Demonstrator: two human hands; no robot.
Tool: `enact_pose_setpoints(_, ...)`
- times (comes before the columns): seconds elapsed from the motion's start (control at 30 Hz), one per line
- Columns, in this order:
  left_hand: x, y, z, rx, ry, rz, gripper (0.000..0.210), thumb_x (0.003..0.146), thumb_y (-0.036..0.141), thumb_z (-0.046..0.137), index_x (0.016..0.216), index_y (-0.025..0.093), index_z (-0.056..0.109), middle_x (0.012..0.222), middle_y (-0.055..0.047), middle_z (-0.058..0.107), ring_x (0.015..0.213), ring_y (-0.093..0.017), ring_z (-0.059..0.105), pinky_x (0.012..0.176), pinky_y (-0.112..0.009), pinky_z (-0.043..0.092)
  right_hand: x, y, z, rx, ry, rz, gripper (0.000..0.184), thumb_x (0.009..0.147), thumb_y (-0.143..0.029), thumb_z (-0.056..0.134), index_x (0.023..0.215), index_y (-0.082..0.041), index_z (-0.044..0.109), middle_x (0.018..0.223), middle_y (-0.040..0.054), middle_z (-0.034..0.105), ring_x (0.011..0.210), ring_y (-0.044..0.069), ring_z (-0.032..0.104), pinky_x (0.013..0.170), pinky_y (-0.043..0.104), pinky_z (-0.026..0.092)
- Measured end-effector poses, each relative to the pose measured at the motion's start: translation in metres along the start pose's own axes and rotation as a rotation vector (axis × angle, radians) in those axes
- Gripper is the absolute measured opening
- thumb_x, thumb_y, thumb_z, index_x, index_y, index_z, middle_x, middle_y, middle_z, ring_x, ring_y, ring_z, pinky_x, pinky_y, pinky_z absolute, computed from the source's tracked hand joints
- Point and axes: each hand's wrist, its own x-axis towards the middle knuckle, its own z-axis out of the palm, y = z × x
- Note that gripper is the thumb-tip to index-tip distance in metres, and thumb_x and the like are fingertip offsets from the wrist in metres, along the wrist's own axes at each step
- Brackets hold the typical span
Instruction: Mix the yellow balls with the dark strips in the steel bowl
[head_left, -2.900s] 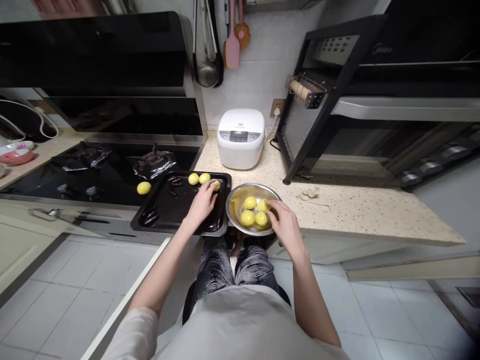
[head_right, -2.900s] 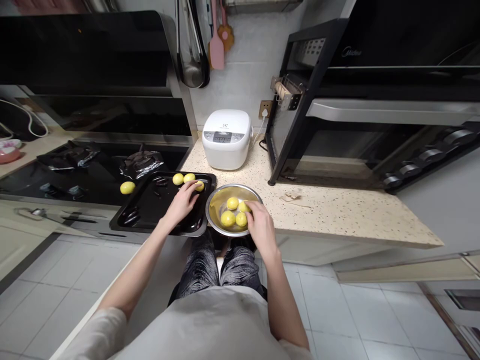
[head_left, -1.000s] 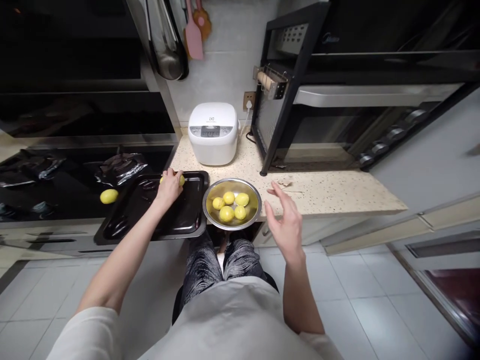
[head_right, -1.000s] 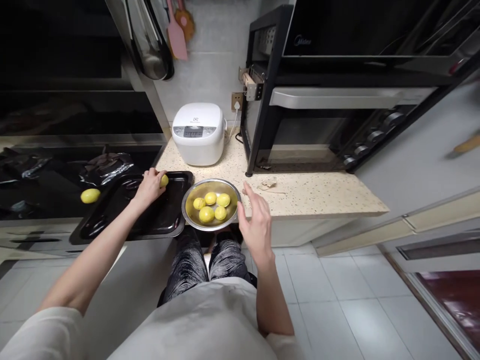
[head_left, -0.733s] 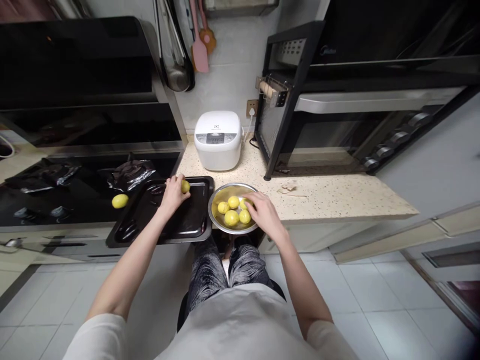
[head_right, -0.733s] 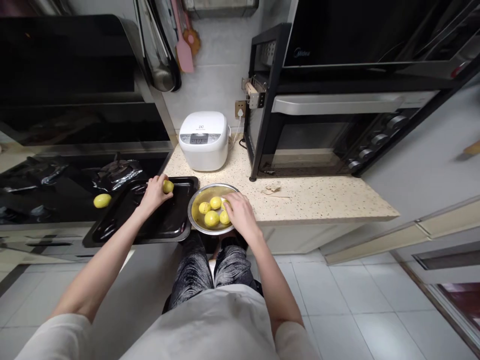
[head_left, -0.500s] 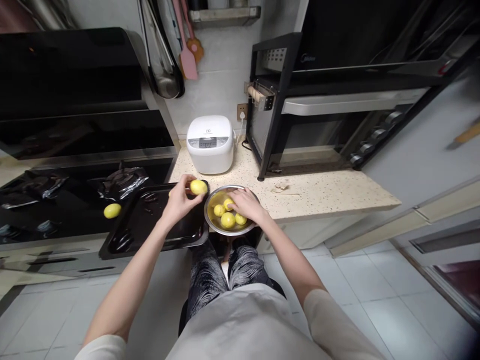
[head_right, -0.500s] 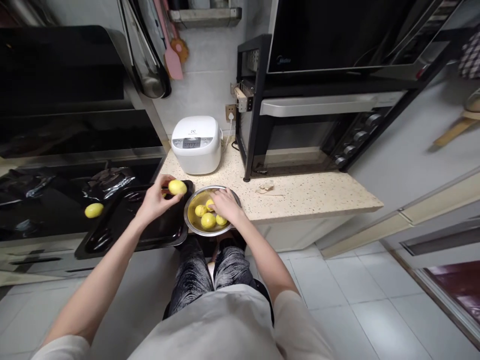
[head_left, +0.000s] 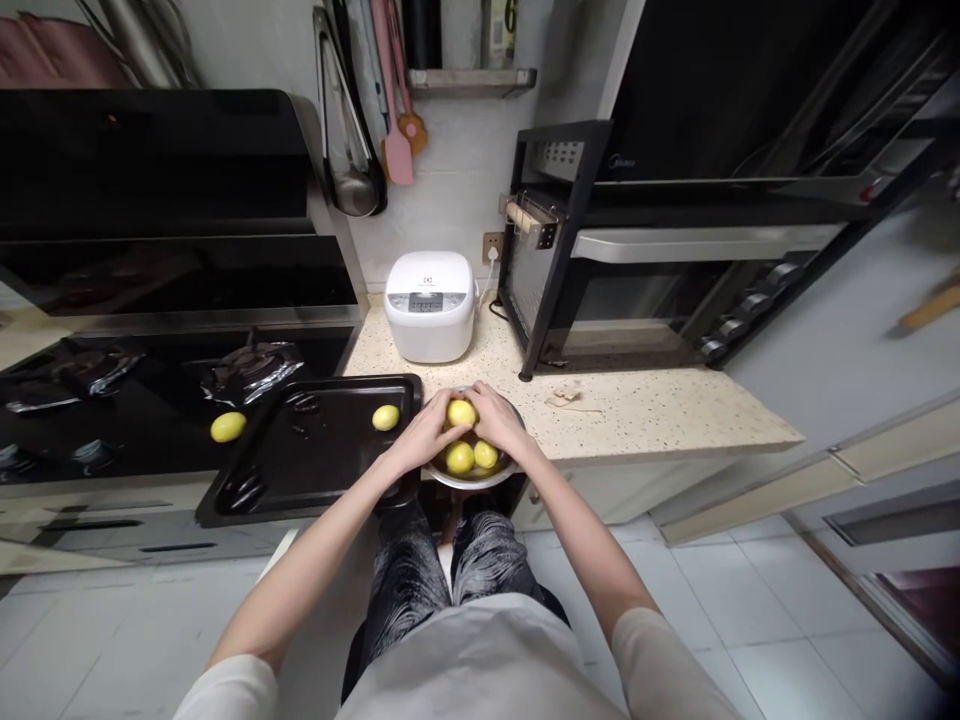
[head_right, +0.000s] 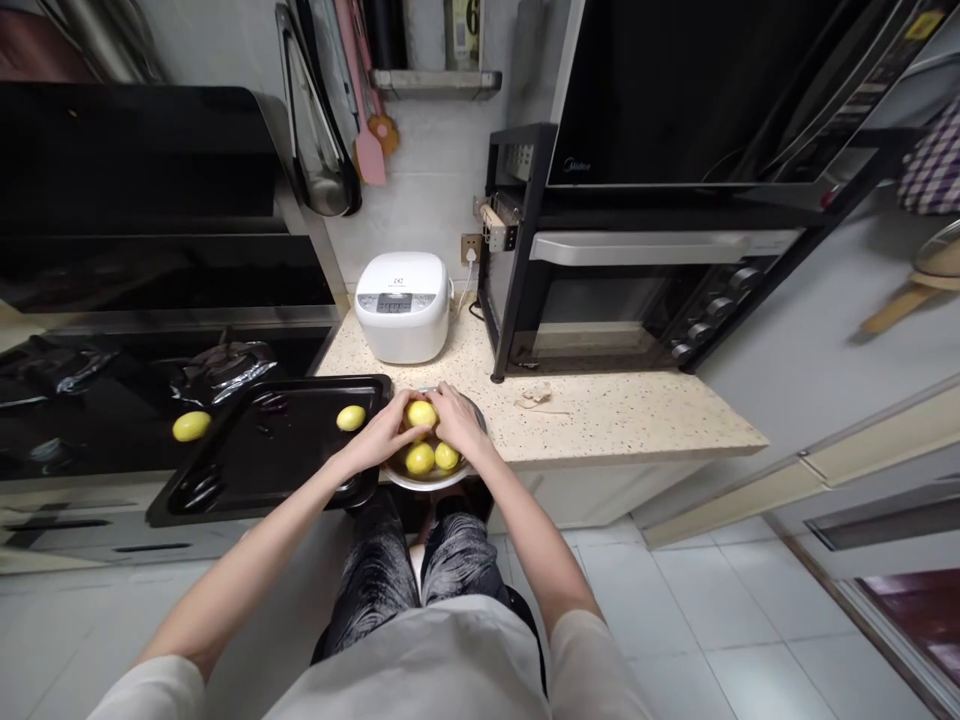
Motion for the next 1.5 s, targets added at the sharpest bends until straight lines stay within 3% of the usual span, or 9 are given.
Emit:
enact_pose_setpoints(0.27, 0.0, -0.009, 0.003, 0.067, -0.085, 0.003, 0.039, 0.097, 0.04, 0.065, 0.128, 0.023, 0.049, 0.131, -0.015, 0.065, 0.113, -0.031, 0.067, 0.095, -0.046, 0.056, -0.006, 0.009, 0.006, 0.066, 0.028, 0.018, 0.035, 0.083, -0.003, 0.061, 0.114, -0.018, 0.068, 0.118, 0.0099, 0.065, 0.109, 0.023, 0.061, 0.096, 0.035, 0.049)
enact_pose_setpoints(0.57, 0.003, -0.007, -0.001, 0.217, -0.141, 0.025, 0.038, 0.101, 0.044, 0.057, 0.129, 0.021, 0.048, 0.13, -0.014, 0.067, 0.12, -0.033, 0.065, 0.105, -0.052, 0.048, -0.007, 0.016, 0.011, 0.148, 0.087, 0.011, 0.042, 0.078, 0.0, 0.061, 0.115, -0.018, 0.069, 0.116, 0.0085, 0.067, 0.111, 0.022, 0.061, 0.102, 0.037, 0.05)
enact_pose_setpoints(0.87, 0.003, -0.011, 0.003, 0.233, -0.115, 0.045, 0.046, 0.101, 0.038, 0.059, 0.141, 0.02, 0.045, 0.134, -0.017, 0.065, 0.124, -0.032, 0.064, 0.105, -0.049, 0.052, -0.01, 0.012, 0.011, 0.09, 0.173, 0.076, 0.036, 0.08, -0.005, 0.058, 0.113, -0.018, 0.065, 0.114, 0.0102, 0.065, 0.111, 0.026, 0.059, 0.098, 0.041, 0.052)
enact_pose_setpoints(1.03, 0.006, -0.01, 0.005, 0.403, -0.132, 0.048, 0.049, 0.101, 0.038, 0.06, 0.143, 0.016, 0.047, 0.125, -0.017, 0.07, 0.121, -0.034, 0.064, 0.106, -0.05, 0.05, -0.015, 0.0, 0.003, -0.02, 0.12, 0.167, 0.032, 0.085, -0.01, 0.061, 0.117, -0.017, 0.063, 0.119, 0.0119, 0.065, 0.103, 0.026, 0.063, 0.089, 0.038, 0.053)
enact_pose_setpoints(1.2, 0.004, -0.002, 0.006, 0.612, -0.089, -0.056, 0.052, 0.101, 0.037, 0.061, 0.147, 0.016, 0.049, 0.13, -0.018, 0.069, 0.122, -0.035, 0.06, 0.106, -0.052, 0.046, -0.016, -0.007, -0.001, -0.074, 0.083, 0.208, 0.029, 0.088, -0.012, 0.064, 0.117, -0.018, 0.062, 0.119, 0.0116, 0.065, 0.103, 0.026, 0.064, 0.086, 0.036, 0.052)
enact_pose_setpoints(1.5, 0.01, -0.003, 0.009, 0.658, -0.012, -0.124, 0.05, 0.096, 0.031, 0.069, 0.141, 0.017, 0.056, 0.119, -0.014, 0.07, 0.114, -0.032, 0.063, 0.104, -0.045, 0.049, -0.018, -0.009, -0.002, -0.083, 0.053, 0.204, 0.032, 0.089, -0.011, 0.062, 0.121, -0.017, 0.06, 0.123, 0.013, 0.066, 0.11, 0.027, 0.065, 0.091, 0.037, 0.052)
